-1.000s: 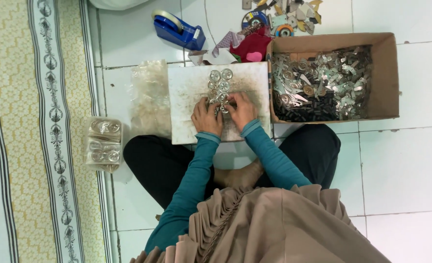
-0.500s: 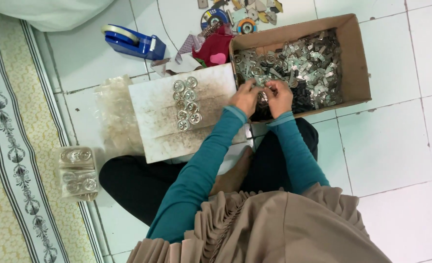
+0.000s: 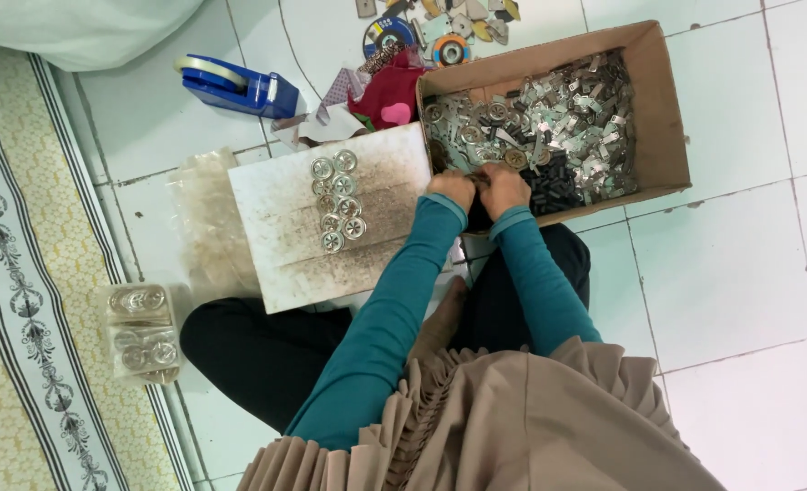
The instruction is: Packaging small metal pieces from a cardboard box into individual plastic bags while sitting on the floor.
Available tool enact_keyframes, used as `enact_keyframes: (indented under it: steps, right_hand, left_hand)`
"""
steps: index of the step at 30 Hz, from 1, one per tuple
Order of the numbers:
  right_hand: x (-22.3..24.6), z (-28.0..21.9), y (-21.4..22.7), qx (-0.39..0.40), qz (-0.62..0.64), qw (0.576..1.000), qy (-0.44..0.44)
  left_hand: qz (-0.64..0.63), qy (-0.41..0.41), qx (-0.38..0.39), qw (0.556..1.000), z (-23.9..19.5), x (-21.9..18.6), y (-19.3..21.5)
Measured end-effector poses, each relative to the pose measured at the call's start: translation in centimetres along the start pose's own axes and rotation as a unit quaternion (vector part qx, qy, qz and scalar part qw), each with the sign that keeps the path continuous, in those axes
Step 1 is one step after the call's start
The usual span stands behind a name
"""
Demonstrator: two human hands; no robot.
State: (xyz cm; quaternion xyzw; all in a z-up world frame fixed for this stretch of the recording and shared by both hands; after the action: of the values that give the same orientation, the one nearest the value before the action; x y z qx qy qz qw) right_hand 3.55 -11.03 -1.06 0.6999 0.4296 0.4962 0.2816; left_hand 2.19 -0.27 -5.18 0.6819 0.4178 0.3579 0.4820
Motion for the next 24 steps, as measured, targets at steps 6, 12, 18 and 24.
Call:
enact_keyframes:
  steps: [6,12,18,24]
  right_hand:
    - [-1.6,-1.6,3.2,-0.2,0.315,0.926,0.051]
    - [9.3,-13.9,10.3,-0.291,0.334,0.847,0.295]
    - [16.3,-22.1,9.2,-0.229,0.339,0.841,0.355]
    - [18.2,-23.9,5.6,-0.086,0.433,0.864,0.242]
  left_hand:
    - [-0.476,0.014,-0.066,0.877,-4.3,3.2,8.3]
    - [-0.806,0.157,-0.053,0.569,-12.6,7.8,9.5]
    - [-0.851,0.133,-0.118,0.494,-21.7,9.8,8.5]
    - [-0.814,0.163,-0.2,0.52,-28.6,11.3,7.6]
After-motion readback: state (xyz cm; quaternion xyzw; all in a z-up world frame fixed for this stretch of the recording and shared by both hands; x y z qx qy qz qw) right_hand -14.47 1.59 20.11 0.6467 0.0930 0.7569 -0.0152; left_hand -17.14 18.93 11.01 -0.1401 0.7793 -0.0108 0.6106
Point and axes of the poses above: each hand's wrist, its own z-axis towards the middle knuckle, its own y-axis out of the back of the hand, x = y × z, the point moved 5 cm from there along z, towards the middle knuckle, and after that the axes turned 7 degrees about z, right-handed, at the moved point
